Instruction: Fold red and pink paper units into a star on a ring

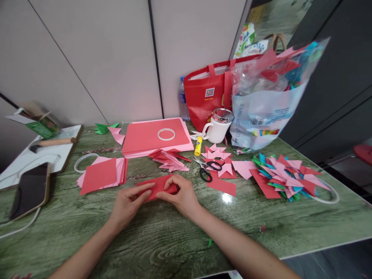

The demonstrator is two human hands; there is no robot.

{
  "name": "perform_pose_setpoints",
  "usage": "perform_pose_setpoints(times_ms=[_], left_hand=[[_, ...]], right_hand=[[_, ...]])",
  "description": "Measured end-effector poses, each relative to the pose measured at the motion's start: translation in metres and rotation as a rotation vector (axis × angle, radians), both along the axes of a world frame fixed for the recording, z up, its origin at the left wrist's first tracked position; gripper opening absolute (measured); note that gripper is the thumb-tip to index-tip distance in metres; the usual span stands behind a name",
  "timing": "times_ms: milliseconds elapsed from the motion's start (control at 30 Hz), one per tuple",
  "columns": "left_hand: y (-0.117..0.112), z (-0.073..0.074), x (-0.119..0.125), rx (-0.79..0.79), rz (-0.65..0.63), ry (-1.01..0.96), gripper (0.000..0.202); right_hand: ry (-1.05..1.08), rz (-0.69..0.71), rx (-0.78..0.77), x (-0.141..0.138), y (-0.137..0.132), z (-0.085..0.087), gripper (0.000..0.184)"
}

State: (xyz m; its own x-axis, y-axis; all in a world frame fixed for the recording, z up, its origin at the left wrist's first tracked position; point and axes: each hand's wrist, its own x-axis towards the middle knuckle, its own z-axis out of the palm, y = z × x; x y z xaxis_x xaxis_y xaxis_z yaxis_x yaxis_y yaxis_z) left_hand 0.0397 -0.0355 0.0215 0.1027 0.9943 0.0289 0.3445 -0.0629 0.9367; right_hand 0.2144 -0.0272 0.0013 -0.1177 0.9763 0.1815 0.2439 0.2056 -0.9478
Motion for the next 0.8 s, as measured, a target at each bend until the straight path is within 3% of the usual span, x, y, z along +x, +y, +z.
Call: perform_pose_setpoints(times_ms=[433,633,800], left_hand=[[-0.005,0.008,0.006,-0.021,0.043,-0.074,0.021],[-0.007,0.007,0.006,-0.088,0.046,-0.072,0.037],[-0.003,0.003,0.004,-0.167,0.063,-0.209,0.041]], right_hand=[[0.108,0.014,-0.064,-0.007,-0.005,-0.011,0.025],[0.160,0.012,-0.094,-0.007,-0.006,-0.010,0.024],[0.324,0.096,-0.211,-0.009,-0.005,-0.007,0.025]])
